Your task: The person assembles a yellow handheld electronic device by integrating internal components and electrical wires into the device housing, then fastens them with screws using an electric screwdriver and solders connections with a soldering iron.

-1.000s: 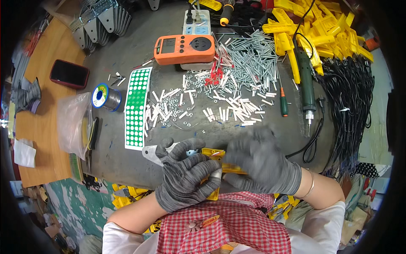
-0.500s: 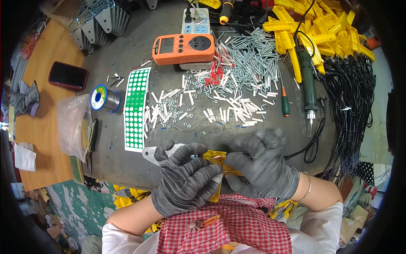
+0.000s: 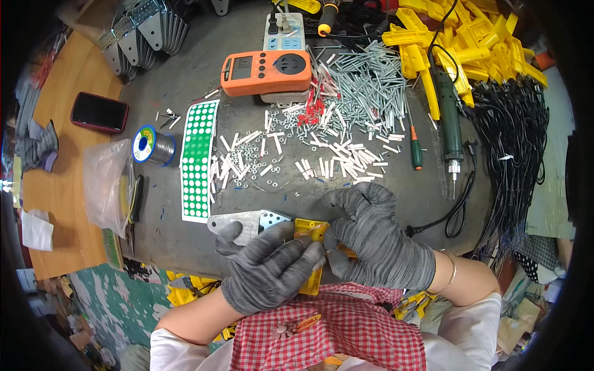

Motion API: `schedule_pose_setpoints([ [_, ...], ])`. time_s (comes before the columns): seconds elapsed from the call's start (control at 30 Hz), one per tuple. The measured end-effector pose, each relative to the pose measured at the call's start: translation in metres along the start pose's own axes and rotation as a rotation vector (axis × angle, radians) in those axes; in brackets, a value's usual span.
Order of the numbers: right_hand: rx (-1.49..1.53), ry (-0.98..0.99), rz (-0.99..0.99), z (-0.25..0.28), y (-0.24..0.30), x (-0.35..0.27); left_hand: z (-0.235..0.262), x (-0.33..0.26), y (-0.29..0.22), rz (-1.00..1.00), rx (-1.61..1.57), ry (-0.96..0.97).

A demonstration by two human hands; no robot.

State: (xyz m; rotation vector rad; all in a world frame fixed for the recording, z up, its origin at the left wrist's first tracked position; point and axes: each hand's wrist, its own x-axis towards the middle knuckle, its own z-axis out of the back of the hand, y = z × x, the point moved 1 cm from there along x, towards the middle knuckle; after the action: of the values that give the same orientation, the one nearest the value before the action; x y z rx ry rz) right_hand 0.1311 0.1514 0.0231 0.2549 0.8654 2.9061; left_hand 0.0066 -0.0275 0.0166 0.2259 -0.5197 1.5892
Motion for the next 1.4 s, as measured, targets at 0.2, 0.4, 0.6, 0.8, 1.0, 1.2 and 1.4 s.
schedule_pose_setpoints([
  [0.2, 0.167, -0.214, -0.064, 0.064, -0.014, 0.002, 0.038, 0.01, 0.042, 0.189, -0.058, -0.002],
  [0.4, 0.209, -0.36, -0.205, 0.057, -0.095, 0.088, 0.036, 0.039, 0.066, 0.223, -0.077, -0.194],
  [0.6, -0.23, -0.446, -0.407, 0.075, -0.186, 0.229, 0.018, 0.053, 0.058, 0.269, -0.171, -0.053],
  [0.8, -0.478, -0.48, -0.139, 0.073, -0.116, 0.212, -0.016, 0.058, 0.052, 0.191, -0.071, 0.045],
  [1.0, 0.607, -0.682, 0.083, 0.074, -0.085, 0.107, 0.005, 0.058, 0.045, 0.168, -0.102, 0.042],
  [1.2, 0.634, -0.611, -0.323, 0.067, -0.046, 0.082, 0.018, 0.028, 0.016, 0.207, -0.42, -0.022],
  [1.4, 0.752, -0.306, -0.422, 0.038, -0.034, 0.087, 0.002, 0.023, 0.01, 0.244, -0.38, -0.07],
])
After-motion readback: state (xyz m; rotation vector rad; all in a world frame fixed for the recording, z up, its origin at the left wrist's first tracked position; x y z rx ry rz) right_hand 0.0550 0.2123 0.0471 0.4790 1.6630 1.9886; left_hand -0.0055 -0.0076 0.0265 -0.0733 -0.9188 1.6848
